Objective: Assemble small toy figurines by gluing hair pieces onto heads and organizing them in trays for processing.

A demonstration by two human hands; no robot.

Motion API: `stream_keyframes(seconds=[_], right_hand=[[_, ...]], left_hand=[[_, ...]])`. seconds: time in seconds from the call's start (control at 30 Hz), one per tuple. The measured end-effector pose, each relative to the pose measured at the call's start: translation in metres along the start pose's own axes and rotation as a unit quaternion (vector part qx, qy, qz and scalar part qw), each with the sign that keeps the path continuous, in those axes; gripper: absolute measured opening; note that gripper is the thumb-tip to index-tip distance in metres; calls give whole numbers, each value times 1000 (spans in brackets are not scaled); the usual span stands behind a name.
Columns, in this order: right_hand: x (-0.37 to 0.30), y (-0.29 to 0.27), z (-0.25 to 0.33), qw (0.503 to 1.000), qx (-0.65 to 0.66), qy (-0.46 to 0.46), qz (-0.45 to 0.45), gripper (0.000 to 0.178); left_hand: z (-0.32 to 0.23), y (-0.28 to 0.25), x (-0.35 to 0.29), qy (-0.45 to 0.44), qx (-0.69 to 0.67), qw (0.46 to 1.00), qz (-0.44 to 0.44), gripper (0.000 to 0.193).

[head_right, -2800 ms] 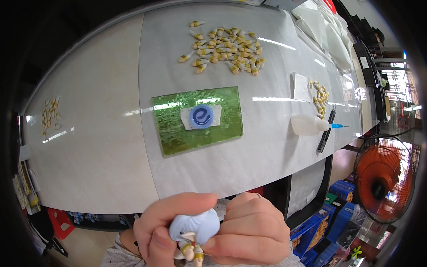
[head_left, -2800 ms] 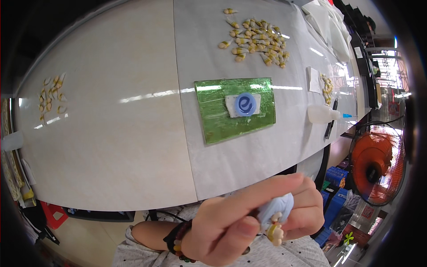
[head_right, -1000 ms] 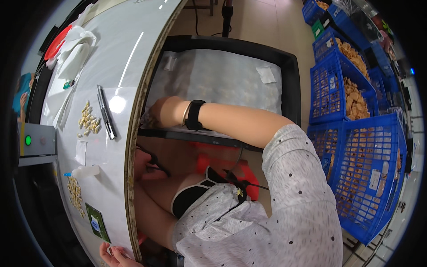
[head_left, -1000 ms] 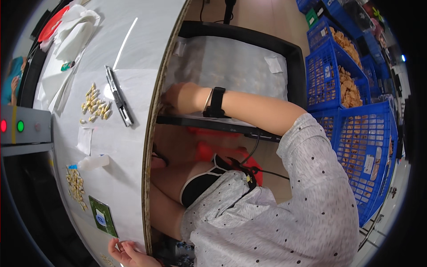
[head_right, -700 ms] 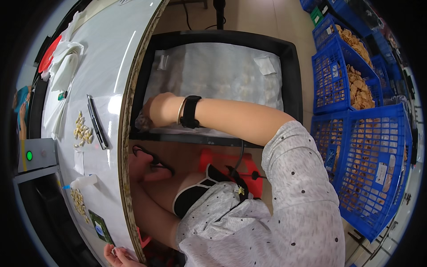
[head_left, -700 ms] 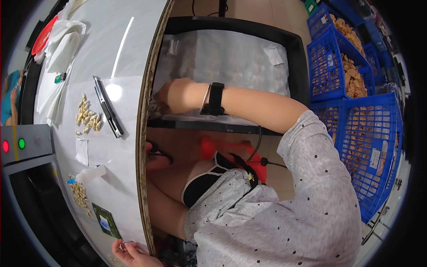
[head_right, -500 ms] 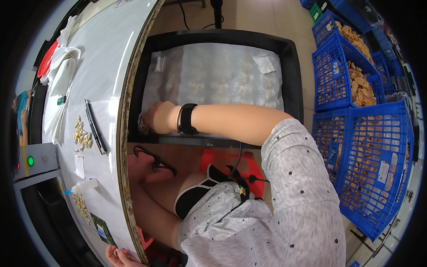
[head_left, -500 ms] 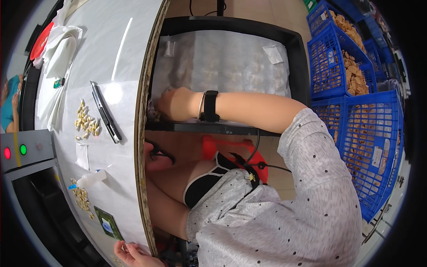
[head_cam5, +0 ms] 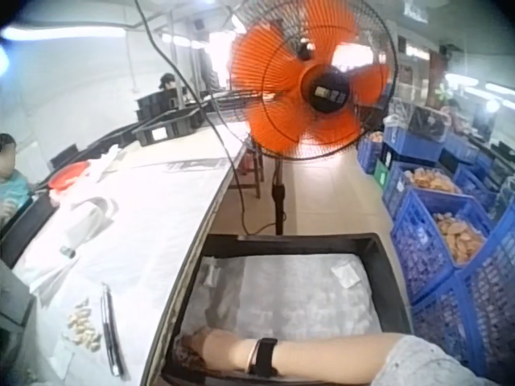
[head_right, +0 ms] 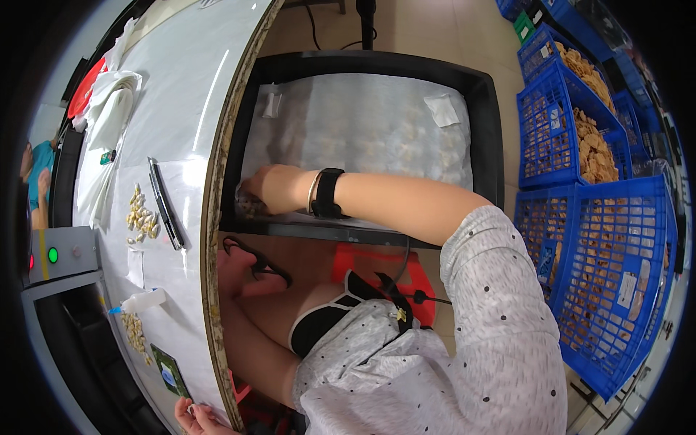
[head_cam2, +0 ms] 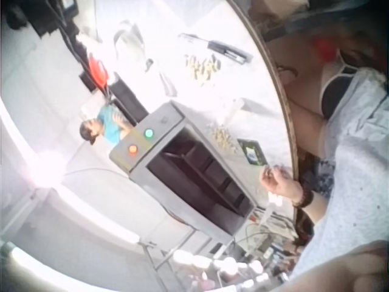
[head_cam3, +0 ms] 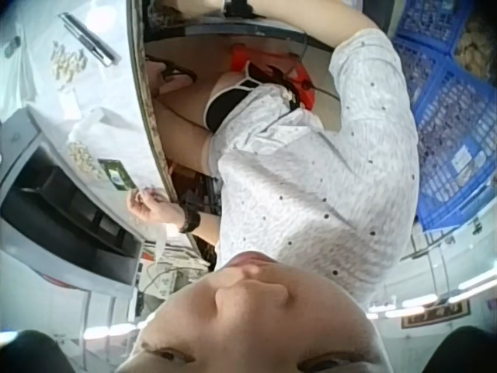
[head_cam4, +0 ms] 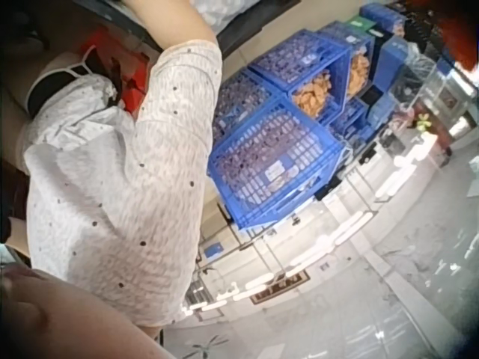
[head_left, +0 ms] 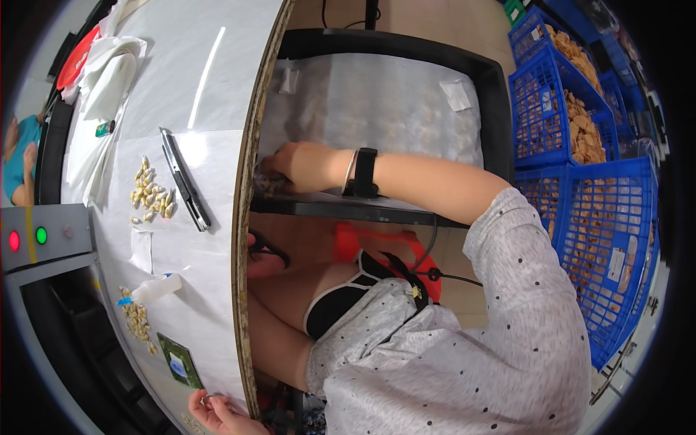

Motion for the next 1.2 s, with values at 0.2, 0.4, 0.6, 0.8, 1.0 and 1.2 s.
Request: stream_keyframes(seconds=[0.2, 0.4, 0.6, 0.8, 1.0, 1.2], right_hand=[[-4, -1, -5, 999, 23, -46, -14, 41], [-25, -60, 39, 993, -79, -58, -66, 40], [-73, -91, 120, 946, 274, 20, -173, 26], [-28, -56, 197, 933, 288, -55, -209, 58], [0, -33, 225, 973, 135, -76, -169, 43], [-5, -32, 233, 958, 141, -87, -235, 25]], left_hand=[[-9, 2, -6, -40, -89, 995, 34, 18], [-65, -67, 7, 87, 54, 992, 73, 14], [-89, -176, 71, 167, 265, 945, -87, 14], [-52, -159, 187, 146, 470, 871, -4, 15], [27, -209, 280, 129, 547, 827, 35, 22], [101, -219, 367, 131, 644, 753, 41, 40]])
Point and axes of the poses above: each hand's wrist, its own x-axis towards the middle knuckle, its own y-axis out of the palm, z = x × y, the point moved 10 cm from there along x, towards the middle knuckle, and after that the axes turned 7 degrees about -z, right-handed, at the moved point
